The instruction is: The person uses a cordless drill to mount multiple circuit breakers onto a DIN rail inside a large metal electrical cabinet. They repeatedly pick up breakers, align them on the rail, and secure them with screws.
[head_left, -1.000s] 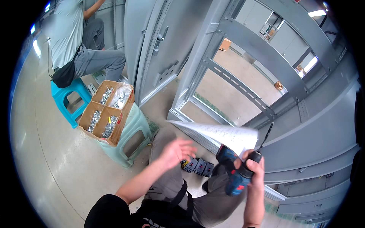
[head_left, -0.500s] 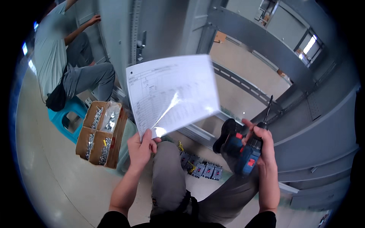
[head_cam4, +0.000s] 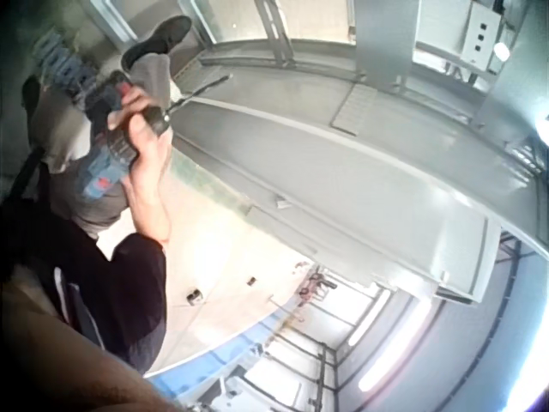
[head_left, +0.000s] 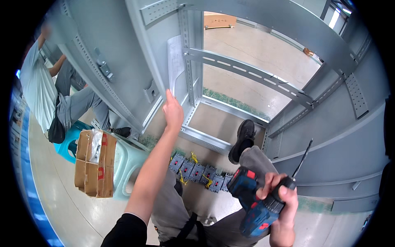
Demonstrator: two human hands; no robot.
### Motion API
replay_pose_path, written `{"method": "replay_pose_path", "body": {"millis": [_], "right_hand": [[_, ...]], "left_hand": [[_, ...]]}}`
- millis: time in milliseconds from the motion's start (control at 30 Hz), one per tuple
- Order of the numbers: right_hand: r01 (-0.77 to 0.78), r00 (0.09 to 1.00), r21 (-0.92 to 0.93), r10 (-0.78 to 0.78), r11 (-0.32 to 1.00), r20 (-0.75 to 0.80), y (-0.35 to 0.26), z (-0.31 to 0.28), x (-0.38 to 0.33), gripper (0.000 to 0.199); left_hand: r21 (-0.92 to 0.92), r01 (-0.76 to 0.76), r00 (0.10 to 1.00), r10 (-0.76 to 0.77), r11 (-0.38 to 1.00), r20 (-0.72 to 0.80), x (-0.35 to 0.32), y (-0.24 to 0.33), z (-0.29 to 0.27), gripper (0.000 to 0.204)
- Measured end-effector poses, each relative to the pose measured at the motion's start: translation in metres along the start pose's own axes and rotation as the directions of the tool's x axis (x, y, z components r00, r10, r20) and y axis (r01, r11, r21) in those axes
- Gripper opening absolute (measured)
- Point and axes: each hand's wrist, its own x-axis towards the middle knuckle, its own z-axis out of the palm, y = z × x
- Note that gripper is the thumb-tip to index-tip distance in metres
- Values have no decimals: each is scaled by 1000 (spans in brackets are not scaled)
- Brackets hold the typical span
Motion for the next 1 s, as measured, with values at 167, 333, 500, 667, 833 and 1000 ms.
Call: {"method": "replay_pose_path", "body": {"millis": [167,333,500,667,833,1000], "right_hand": [[80,989,-28,-83,996,-123,-5,-28,-6,37],[-64,997,-140,58,988,-47,-27,-46,-10,40],[-108,991,-50,104,993,-83,-32,-58,-9,37],[-81,986,18,83,997,-141,-28,-59,-8,37],[-109,977,-3,107,994,-183,-25,-45,-11,38],[-139,972,-49,127,989,-199,-25,-25,-10,37]], "left_hand": [[-125,363,928,-346,923,138,26,-20,92,31],[72,653,707,-641,754,298,28,-107,170,32],[65,846,485,-813,530,323,-9,-124,176,30],[153,903,327,-874,401,359,-38,-141,178,29],[-35,918,388,-876,395,286,-55,-151,181,25],[-511,843,381,-857,168,348,-79,-174,169,26]]}}
